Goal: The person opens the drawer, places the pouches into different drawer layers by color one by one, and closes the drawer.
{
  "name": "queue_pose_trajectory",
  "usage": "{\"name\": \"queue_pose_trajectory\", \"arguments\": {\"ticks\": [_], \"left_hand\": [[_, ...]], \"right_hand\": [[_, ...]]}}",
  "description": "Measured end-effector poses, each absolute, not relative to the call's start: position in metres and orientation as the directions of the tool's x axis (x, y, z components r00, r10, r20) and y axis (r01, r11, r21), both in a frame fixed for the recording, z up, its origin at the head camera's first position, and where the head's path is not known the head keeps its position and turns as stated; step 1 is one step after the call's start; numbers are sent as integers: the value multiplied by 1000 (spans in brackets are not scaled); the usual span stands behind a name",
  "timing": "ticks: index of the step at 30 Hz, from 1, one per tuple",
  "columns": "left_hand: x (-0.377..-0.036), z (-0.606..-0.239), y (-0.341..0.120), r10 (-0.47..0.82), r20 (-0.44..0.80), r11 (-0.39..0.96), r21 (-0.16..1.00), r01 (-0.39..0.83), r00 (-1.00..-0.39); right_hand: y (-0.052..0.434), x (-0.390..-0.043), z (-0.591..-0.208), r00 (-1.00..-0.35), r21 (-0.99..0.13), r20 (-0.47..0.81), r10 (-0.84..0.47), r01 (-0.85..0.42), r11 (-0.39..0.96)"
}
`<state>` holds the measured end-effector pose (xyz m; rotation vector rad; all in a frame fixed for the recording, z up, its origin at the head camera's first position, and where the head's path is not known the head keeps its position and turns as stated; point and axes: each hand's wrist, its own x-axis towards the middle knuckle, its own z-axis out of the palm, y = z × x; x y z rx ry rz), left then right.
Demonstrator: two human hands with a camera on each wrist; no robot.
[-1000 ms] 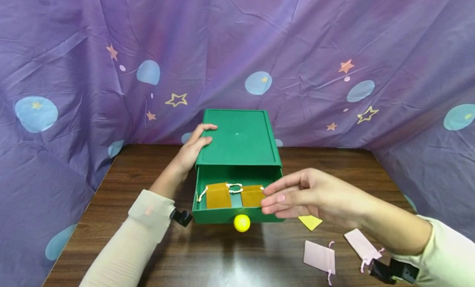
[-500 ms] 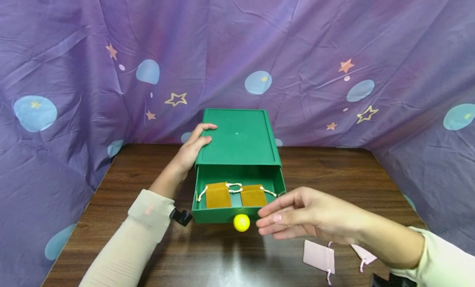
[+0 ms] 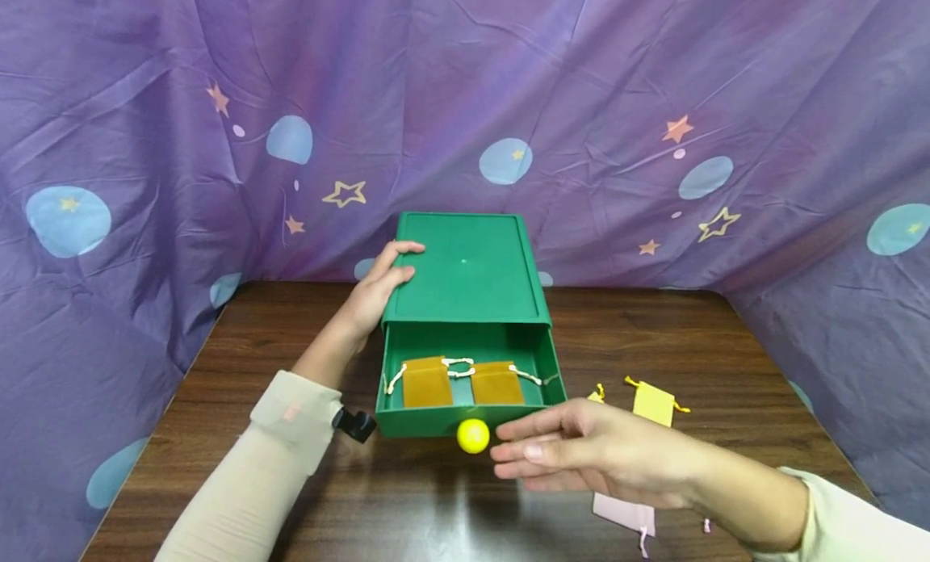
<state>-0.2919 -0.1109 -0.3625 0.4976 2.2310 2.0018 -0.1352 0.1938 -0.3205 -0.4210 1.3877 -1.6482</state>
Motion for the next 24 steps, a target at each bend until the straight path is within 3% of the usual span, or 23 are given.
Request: {"name": "queue_pose_trajectory", "arguments": {"ticks": [8, 24], "left_hand": [[-292, -364, -111, 304, 142, 77, 982, 172, -942], [-291, -363, -111, 310, 145, 86, 980, 179, -940]], "right_hand": [[184, -129, -336, -546, -898, -251, -800, 440, -19], [149, -113, -368, -651, -808, -240, -720, 545, -224]]}}
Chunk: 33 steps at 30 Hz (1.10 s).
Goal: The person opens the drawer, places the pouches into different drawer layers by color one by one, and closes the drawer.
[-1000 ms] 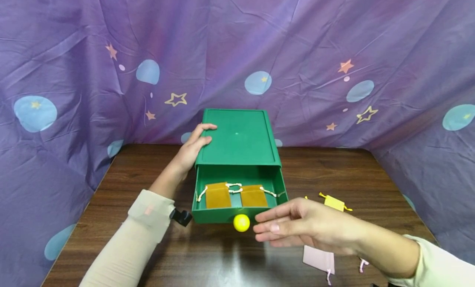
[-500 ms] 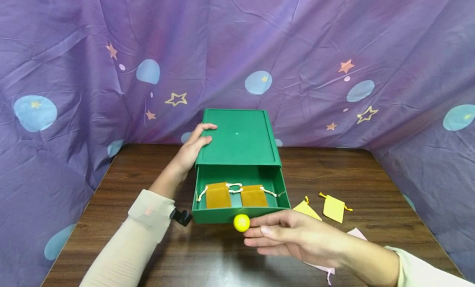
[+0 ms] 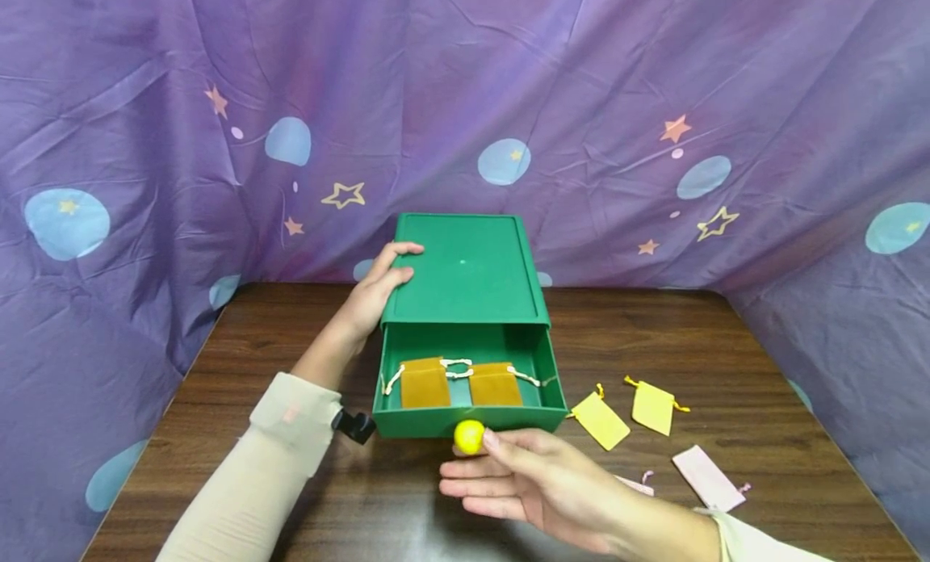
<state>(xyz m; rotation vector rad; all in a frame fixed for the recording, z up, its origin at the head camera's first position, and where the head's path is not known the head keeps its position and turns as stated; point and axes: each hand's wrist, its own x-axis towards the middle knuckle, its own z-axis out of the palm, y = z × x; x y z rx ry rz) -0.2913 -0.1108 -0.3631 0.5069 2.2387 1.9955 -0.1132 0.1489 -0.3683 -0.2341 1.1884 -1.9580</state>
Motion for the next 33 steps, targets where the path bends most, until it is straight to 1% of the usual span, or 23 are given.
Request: {"name": "queue_pose_trajectory", "arguments": {"ticks": [10, 25, 33], "left_hand": [[-291, -363, -111, 312, 136, 86, 982, 170, -940], [-292, -364, -114, 329, 114, 88, 985, 151, -937], [-293, -364, -114, 336, 123, 83, 984, 159, -934]], "right_hand": [[135, -112, -376, -708, -799, -253, -659, 537, -271], [134, -115, -377, -714, -805, -239, -658, 525, -278], [132, -122, -378, -731, -820, -222, -645, 498, -282]]}}
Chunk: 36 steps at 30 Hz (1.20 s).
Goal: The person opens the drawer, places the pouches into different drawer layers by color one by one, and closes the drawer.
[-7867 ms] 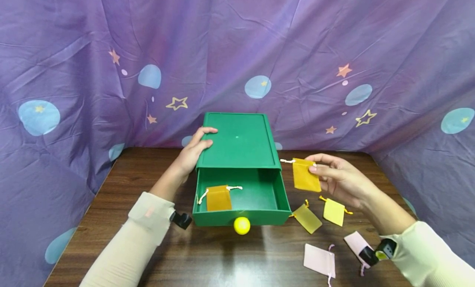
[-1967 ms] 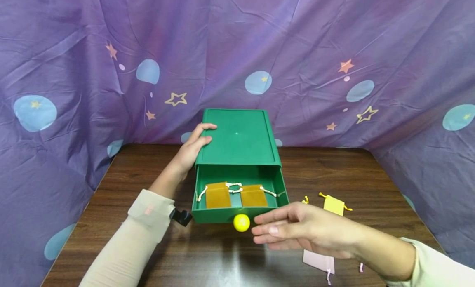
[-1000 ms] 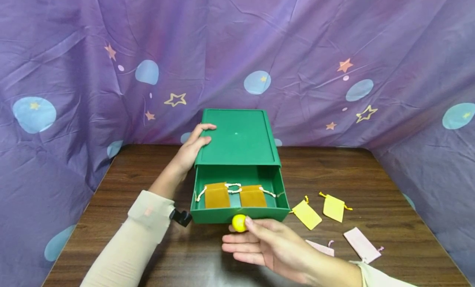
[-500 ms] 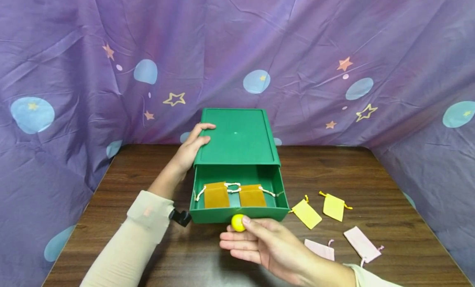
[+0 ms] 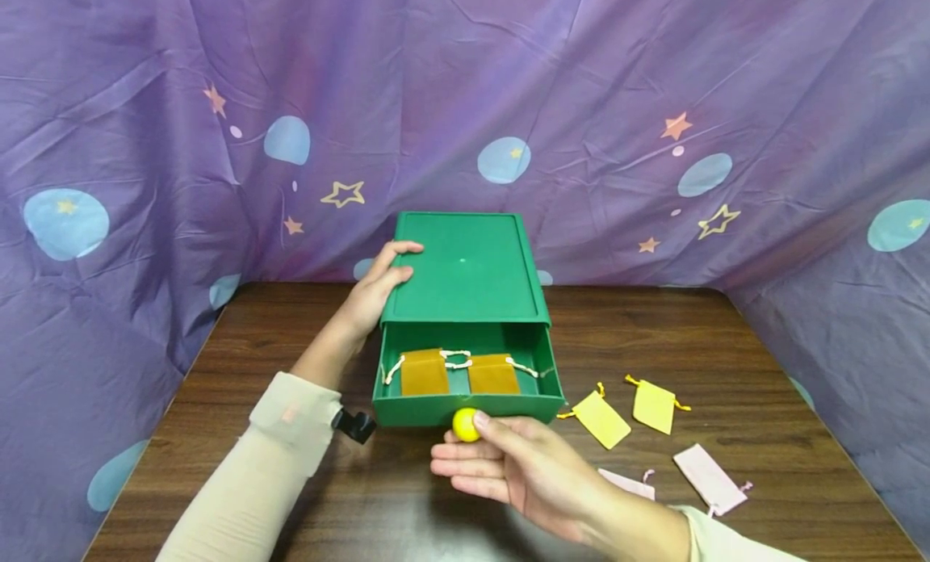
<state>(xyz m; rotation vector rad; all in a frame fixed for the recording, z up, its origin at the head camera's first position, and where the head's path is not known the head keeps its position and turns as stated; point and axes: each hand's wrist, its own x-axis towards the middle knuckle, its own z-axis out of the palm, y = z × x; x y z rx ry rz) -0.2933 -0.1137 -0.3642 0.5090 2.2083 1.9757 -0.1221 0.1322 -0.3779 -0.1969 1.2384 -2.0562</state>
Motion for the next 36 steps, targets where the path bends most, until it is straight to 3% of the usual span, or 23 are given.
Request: {"name": "queue_pose_trajectory", "arguments": {"ticks": [36], "left_hand": [[-294, -363, -112, 343, 174, 69, 975, 209, -923]], "right_hand": [[127, -154, -377, -775, -843, -237, -586, 464, -272]]}}
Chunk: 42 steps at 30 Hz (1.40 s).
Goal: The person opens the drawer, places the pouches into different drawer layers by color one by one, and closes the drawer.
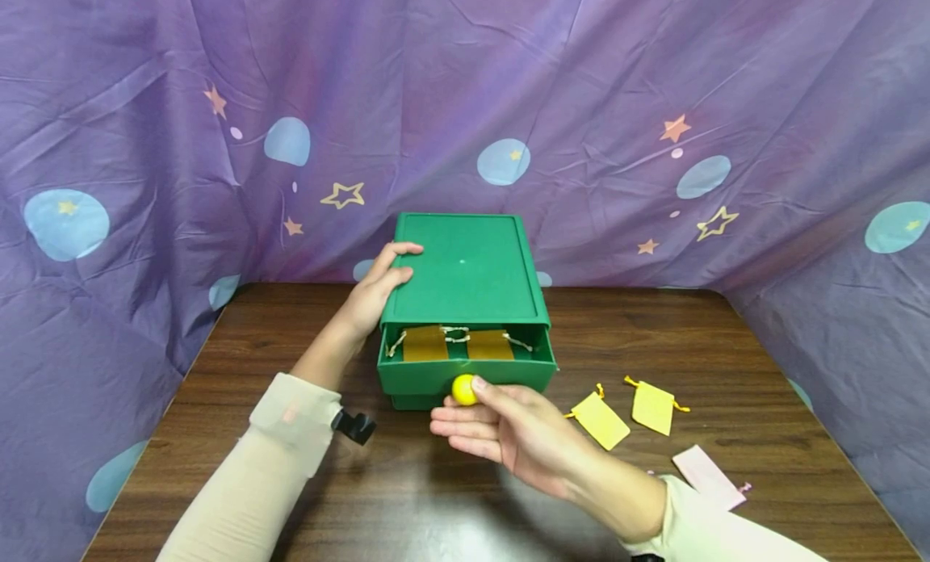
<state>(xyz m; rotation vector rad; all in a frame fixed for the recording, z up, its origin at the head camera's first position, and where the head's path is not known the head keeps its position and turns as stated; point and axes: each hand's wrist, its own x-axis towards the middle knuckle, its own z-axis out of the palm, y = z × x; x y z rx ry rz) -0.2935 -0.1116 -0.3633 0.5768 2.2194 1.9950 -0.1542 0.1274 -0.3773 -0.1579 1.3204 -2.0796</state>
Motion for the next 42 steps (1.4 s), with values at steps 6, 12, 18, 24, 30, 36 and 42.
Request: {"name": "queue_pose_trajectory", "arguments": {"ticks": [6, 12, 18, 24, 30, 36, 42], "left_hand": [[-293, -363, -111, 345, 179, 74, 973, 217, -922], [-293, -363, -111, 336, 175, 79, 974, 213, -925], [-292, -364, -112, 333, 167, 96, 973, 210, -928], [-293, -365, -113, 325, 171, 122, 968, 221, -930], [-294, -367, -113, 321, 161, 116, 971, 208, -933], [-294, -366, -112, 318, 159, 94, 976, 198, -935], [-293, -365, -112, 314, 165, 78, 977, 198, -935]], "right_hand": [[127, -159, -379, -782, -845, -239, -576, 460, -274], [126, -163, -379, -786, -843, -235, -571, 458, -284], [126, -166, -380, -790, -842, -234, -567, 456, -289], [125, -170, -380, -796, -843, -225, -562, 449, -297], [125, -174, -380, -801, -844, -220, -556, 442, -304], [123, -176, -380, -806, -845, -215, -551, 436, -309], [123, -180, -381, -809, -844, -215, -547, 436, -313]]}}
